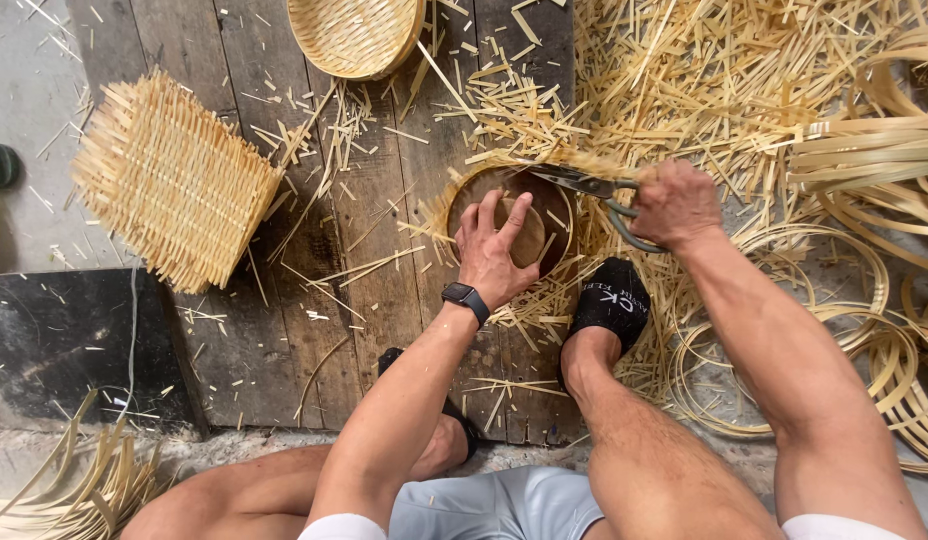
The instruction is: The person sits on the floor assembling a round woven bamboo sieve. They bend a thin bamboo strip into a rim hoop, fit the hoop around the woven disc placed over a round wooden mold, press the weave down onto the mold, and trim excess bamboo strips with scissors.
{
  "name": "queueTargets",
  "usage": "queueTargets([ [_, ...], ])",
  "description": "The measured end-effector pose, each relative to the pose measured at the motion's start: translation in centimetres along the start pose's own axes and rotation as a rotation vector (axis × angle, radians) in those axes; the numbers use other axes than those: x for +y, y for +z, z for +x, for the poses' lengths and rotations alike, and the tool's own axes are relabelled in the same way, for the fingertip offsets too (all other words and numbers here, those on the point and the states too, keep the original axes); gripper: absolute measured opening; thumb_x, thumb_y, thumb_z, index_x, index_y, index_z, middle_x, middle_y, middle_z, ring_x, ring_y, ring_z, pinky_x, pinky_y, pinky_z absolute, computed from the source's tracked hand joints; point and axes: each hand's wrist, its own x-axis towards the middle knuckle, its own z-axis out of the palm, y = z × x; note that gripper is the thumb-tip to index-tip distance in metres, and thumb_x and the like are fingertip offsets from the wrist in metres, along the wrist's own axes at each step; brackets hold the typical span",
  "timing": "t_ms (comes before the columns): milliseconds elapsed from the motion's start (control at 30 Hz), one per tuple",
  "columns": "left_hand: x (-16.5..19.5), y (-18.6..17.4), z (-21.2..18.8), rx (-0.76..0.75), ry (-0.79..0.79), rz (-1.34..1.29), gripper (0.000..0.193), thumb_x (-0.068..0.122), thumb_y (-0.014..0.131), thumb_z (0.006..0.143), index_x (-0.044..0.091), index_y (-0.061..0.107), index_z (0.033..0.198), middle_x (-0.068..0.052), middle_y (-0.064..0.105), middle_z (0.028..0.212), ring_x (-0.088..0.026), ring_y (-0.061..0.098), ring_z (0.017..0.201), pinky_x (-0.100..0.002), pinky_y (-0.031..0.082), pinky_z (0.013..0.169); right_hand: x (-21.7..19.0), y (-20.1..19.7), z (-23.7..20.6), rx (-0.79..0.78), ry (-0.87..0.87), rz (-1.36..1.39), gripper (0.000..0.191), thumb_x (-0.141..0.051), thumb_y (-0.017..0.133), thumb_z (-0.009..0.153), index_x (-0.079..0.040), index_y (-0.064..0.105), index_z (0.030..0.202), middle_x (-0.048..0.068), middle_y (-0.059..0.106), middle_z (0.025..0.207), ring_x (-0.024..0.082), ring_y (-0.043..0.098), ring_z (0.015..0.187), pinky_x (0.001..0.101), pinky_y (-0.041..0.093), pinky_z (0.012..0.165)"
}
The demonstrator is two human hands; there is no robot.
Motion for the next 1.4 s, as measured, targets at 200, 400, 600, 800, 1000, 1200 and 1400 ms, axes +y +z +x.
queueTargets([
  [200, -0.1, -0.9, 0.4, -0.131, 0.060, 0.006, 0.105, 0.022, 0.090, 0.055, 0.029, 0.045, 0.149, -0.015, 0.035, 0.152, -0.041, 0.032, 0.139, -0.059, 0.033, 0.112, -1.2, -0.2, 0.3, 0.175, -0.005, -0.054, 0.052, -0.060, 0.066, 0.075, -0.008, 0.065, 0.075, 0.004, 0.054, 0.064, 0.017, 0.052, 0.062, 0.0286, 0.044, 0.051],
  [400, -0.9, -2.1, 1.0, -0.298, 0.192, 0.092, 0.104, 0.020, 0.089, 0.052, 0.033, 0.047, 0.146, -0.013, 0.035, 0.152, -0.040, 0.030, 0.141, -0.059, 0.030, 0.113, -0.3, -0.2, 0.0, -0.155, 0.011, 0.001, 0.028, -0.037, 0.063, 0.099, -0.011, 0.067, 0.091, 0.005, 0.061, 0.073, 0.015, 0.056, 0.067, 0.0304, 0.046, 0.058],
  [600, -1.6, -2.5, 2.2, -0.432, 0.272, 0.151, 0.104, 0.015, 0.086, 0.051, 0.036, 0.048, 0.146, -0.008, 0.036, 0.156, -0.038, 0.028, 0.145, -0.059, 0.027, 0.116, -0.7, -0.6, -0.2, 0.264, -0.051, -0.129, 0.047, -0.059, 0.069, 0.064, -0.017, 0.068, 0.084, 0.006, 0.062, 0.077, 0.018, 0.060, 0.073, 0.0283, 0.051, 0.057],
  [800, -1.7, -3.3, 2.4, -0.446, 0.323, 0.200, 0.116, 0.019, 0.090, 0.046, 0.034, 0.040, 0.149, -0.011, 0.026, 0.159, -0.041, 0.020, 0.148, -0.064, 0.020, 0.120, -1.2, 0.2, 1.1, -0.165, -0.013, 0.037, 0.033, -0.036, 0.056, 0.100, -0.011, 0.063, 0.080, 0.003, 0.056, 0.070, 0.015, 0.054, 0.064, 0.0316, 0.048, 0.057],
  [1000, 1.1, 0.2, -0.2, -0.003, -0.187, -0.009, 0.119, 0.035, 0.096, 0.056, 0.032, 0.031, 0.155, -0.019, 0.023, 0.153, -0.047, 0.027, 0.140, -0.064, 0.029, 0.112, 0.5, -0.6, -0.3, 0.172, -0.058, 0.082, 0.044, -0.048, 0.065, 0.084, -0.004, 0.064, 0.083, 0.006, 0.049, 0.071, 0.017, 0.048, 0.063, 0.0302, 0.046, 0.055],
  [1200, -0.1, -0.1, -0.2, -0.036, -0.021, 0.032, 0.110, 0.023, 0.089, 0.058, 0.032, 0.037, 0.155, -0.018, 0.031, 0.154, -0.046, 0.031, 0.139, -0.061, 0.033, 0.110, -1.9, -0.9, 0.9, 0.205, -0.024, 0.024, 0.029, -0.037, 0.065, 0.083, -0.009, 0.059, 0.075, 0.002, 0.046, 0.065, 0.015, 0.046, 0.060, 0.0292, 0.045, 0.057],
  [1400, -0.4, -1.5, 0.7, -0.158, 0.032, 0.019, 0.110, 0.019, 0.088, 0.051, 0.035, 0.042, 0.149, -0.013, 0.033, 0.152, -0.042, 0.032, 0.138, -0.060, 0.034, 0.110, 0.0, 0.6, -0.5, 0.088, -0.013, 0.054, 0.016, -0.023, 0.063, 0.079, -0.010, 0.058, 0.071, 0.006, 0.053, 0.065, 0.016, 0.051, 0.061, 0.0307, 0.044, 0.050],
])
